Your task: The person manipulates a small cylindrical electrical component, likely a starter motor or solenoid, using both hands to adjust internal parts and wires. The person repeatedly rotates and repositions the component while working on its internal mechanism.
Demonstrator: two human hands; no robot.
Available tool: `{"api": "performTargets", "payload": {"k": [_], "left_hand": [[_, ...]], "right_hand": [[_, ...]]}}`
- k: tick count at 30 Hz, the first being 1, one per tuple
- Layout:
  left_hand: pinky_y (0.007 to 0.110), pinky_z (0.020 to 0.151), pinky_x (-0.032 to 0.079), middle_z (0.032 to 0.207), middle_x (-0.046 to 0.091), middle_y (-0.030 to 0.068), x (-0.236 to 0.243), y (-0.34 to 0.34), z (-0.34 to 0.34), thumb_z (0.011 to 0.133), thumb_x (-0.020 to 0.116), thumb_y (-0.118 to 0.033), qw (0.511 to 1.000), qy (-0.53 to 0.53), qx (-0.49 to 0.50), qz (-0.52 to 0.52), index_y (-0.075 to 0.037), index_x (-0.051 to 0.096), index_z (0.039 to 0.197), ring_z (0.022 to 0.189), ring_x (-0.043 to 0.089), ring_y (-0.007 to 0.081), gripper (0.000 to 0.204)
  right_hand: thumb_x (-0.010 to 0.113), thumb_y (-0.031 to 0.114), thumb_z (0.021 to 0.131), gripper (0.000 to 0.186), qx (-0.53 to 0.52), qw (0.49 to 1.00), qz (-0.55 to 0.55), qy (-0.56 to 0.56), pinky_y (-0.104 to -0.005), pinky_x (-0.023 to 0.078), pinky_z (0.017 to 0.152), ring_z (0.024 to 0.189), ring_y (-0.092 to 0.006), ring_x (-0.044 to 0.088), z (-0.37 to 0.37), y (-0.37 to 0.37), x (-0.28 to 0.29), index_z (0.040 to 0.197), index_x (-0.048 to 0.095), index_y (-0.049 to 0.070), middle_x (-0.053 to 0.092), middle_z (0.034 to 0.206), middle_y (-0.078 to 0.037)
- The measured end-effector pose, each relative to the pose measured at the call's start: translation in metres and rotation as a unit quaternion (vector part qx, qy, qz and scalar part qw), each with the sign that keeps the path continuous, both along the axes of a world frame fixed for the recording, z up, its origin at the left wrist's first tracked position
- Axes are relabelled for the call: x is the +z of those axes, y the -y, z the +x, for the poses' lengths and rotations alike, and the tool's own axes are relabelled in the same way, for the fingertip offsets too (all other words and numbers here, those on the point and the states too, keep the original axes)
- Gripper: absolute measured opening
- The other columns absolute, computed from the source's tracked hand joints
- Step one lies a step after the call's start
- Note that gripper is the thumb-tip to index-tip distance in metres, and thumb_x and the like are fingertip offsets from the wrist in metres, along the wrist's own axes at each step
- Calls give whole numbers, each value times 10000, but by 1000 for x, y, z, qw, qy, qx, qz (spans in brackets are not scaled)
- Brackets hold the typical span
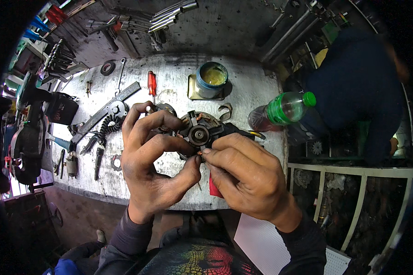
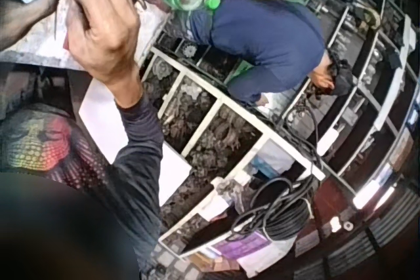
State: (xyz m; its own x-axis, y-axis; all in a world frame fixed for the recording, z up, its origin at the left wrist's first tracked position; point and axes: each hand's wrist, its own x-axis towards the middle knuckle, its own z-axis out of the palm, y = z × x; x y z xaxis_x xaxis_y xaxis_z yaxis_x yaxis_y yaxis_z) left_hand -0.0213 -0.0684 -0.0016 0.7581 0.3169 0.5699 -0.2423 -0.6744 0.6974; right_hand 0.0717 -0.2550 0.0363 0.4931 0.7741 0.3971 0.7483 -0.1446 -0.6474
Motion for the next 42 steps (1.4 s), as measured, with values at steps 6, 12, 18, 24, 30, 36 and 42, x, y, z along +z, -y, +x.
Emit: {"api": "performTargets", "payload": {"k": [6,12,18,24,30,36,42], "left_hand": [[564,1201,357,1030,670,102,5,14,3,639,785,-92,998,-20,39,-53,-57,714,721,1124,619,322,114],[566,1217,335,1059,661,102,9,14,-1,648,793,-105,994,-63,35,-83,-59,705,719,1203,581,347,122],[565,1220,331,1092,639,98,9,8,-3,653,809,-141,994,-77,24,-67,-87,712,796,1278,538,373,181],[552,1212,339,1027,647,86,8,15,1,665,781,-117,995,-48,33,-79,-86,680,857,1137,610,288,219],[531,1204,340,1034,660,84,11,3,0,683,787,-100,993,-77,-3,-90,-87,689,910,1153,599,295,247],[525,1181,337,1070,640,97,11,6,1,671,795,-98,993,-95,17,-65,-91,685,921,1238,509,363,273],[523,1186,323,1070,629,98,14,2,0,691,797,-97,992,-116,0,-51,-93,684,923,1243,501,359,258]], "right_hand": [[796,-94,742,295,36,998,12,53,-391,572,710,802,-318,697,8,-3,1,1025,727,-48,699,990,-164],[793,-60,726,345,67,989,-92,100,-394,567,696,786,-307,675,12,-5,21,1065,734,-43,683,978,-151],[813,-64,762,372,18,998,-35,54,-389,621,761,865,-321,745,7,3,9,1128,769,-13,728,1039,-166],[785,21,792,388,17,988,-31,151,-378,636,757,868,-306,751,3,8,-5,1173,770,-48,729,1074,-175],[749,6,848,346,-2,982,-84,168,-377,644,781,904,-312,757,-8,5,6,1188,759,-57,737,1091,-200],[774,-85,836,364,-53,997,13,-51,-380,619,766,921,-304,754,-4,6,2,1191,764,-6,730,1098,-172],[754,-75,831,417,-78,988,-67,112,-382,619,777,938,-315,744,-22,2,-3,1240,749,9,694,1126,-173]]}}
